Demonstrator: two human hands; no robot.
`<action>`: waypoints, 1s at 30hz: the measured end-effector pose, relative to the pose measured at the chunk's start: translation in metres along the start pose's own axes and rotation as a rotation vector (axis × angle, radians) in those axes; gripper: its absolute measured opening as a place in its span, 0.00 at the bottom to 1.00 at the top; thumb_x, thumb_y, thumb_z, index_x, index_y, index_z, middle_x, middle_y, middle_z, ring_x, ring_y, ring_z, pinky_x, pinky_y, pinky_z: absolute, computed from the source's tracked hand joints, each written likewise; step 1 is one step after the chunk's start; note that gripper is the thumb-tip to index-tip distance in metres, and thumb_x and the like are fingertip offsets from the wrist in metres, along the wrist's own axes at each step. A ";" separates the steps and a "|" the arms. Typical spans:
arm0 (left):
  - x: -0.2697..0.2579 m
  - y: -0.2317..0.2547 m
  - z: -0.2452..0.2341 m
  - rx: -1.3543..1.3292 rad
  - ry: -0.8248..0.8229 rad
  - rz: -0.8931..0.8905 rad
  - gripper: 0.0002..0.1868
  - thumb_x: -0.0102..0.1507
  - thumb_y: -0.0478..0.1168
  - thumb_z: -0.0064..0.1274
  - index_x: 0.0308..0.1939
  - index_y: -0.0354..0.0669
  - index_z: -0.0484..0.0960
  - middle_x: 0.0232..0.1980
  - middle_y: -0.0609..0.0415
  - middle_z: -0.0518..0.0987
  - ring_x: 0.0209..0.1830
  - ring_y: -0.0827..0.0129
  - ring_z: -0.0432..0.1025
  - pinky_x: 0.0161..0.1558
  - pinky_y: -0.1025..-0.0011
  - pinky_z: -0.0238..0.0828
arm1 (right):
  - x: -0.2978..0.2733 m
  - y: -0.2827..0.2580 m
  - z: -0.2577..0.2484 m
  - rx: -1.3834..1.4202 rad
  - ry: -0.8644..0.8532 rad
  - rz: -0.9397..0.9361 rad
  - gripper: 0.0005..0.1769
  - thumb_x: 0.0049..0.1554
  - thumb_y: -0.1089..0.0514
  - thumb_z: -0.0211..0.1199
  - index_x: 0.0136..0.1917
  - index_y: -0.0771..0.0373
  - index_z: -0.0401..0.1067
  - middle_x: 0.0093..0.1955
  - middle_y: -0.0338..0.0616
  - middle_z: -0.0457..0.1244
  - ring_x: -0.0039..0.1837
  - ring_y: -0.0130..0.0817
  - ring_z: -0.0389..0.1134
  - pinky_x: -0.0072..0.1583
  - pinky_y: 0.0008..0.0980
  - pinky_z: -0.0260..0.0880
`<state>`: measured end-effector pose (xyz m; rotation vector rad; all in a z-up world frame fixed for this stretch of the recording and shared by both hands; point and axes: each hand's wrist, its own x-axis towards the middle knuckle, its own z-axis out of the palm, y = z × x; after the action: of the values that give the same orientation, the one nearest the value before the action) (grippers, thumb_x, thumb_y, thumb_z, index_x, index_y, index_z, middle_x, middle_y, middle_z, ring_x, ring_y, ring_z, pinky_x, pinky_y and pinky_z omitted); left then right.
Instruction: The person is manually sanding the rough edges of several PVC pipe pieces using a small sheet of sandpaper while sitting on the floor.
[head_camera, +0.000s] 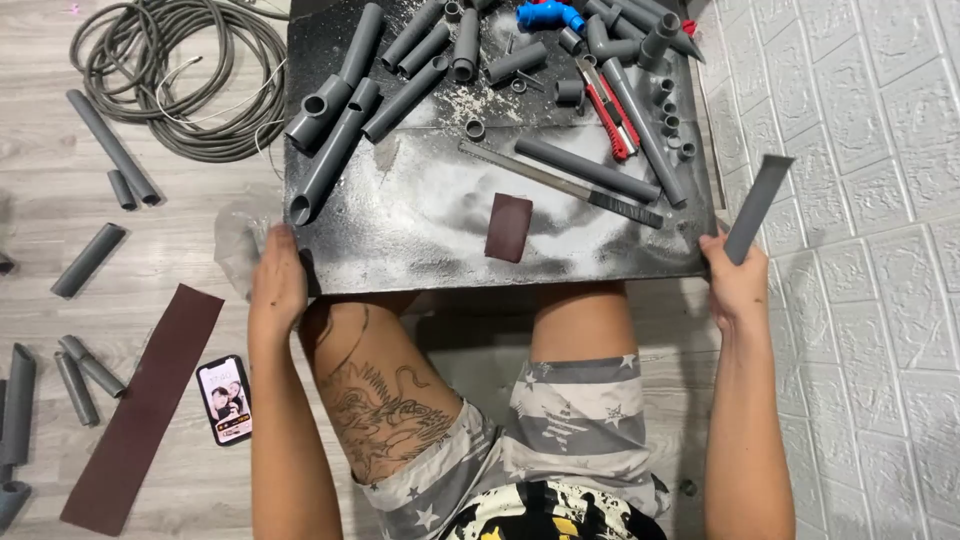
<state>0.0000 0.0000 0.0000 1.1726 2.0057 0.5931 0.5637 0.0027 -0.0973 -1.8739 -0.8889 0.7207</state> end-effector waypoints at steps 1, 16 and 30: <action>-0.003 0.001 0.001 0.001 -0.005 -0.003 0.39 0.73 0.58 0.14 0.78 0.33 0.55 0.78 0.33 0.56 0.78 0.39 0.49 0.76 0.47 0.38 | 0.003 0.014 -0.002 -0.004 0.001 0.004 0.09 0.64 0.53 0.68 0.49 0.60 0.76 0.52 0.47 0.68 0.57 0.32 0.67 0.56 0.37 0.68; -0.038 -0.051 0.017 0.106 0.276 0.009 0.34 0.76 0.59 0.17 0.64 0.41 0.74 0.49 0.17 0.76 0.55 0.21 0.68 0.58 0.34 0.60 | -0.078 0.037 -0.033 0.034 0.010 0.035 0.18 0.66 0.63 0.67 0.35 0.61 0.66 0.45 0.46 0.65 0.54 0.31 0.63 0.61 0.43 0.67; -0.121 -0.076 0.022 0.115 0.268 -0.099 0.52 0.65 0.70 0.04 0.74 0.40 0.68 0.21 0.42 0.69 0.27 0.48 0.67 0.37 0.54 0.59 | -0.148 0.031 -0.071 0.079 -0.020 0.072 0.16 0.62 0.63 0.61 0.36 0.59 0.59 0.66 0.53 0.65 0.78 0.36 0.63 0.72 0.28 0.62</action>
<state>0.0149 -0.1417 -0.0233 1.1000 2.3371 0.6185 0.5428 -0.1622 -0.0784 -1.8387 -0.7977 0.8086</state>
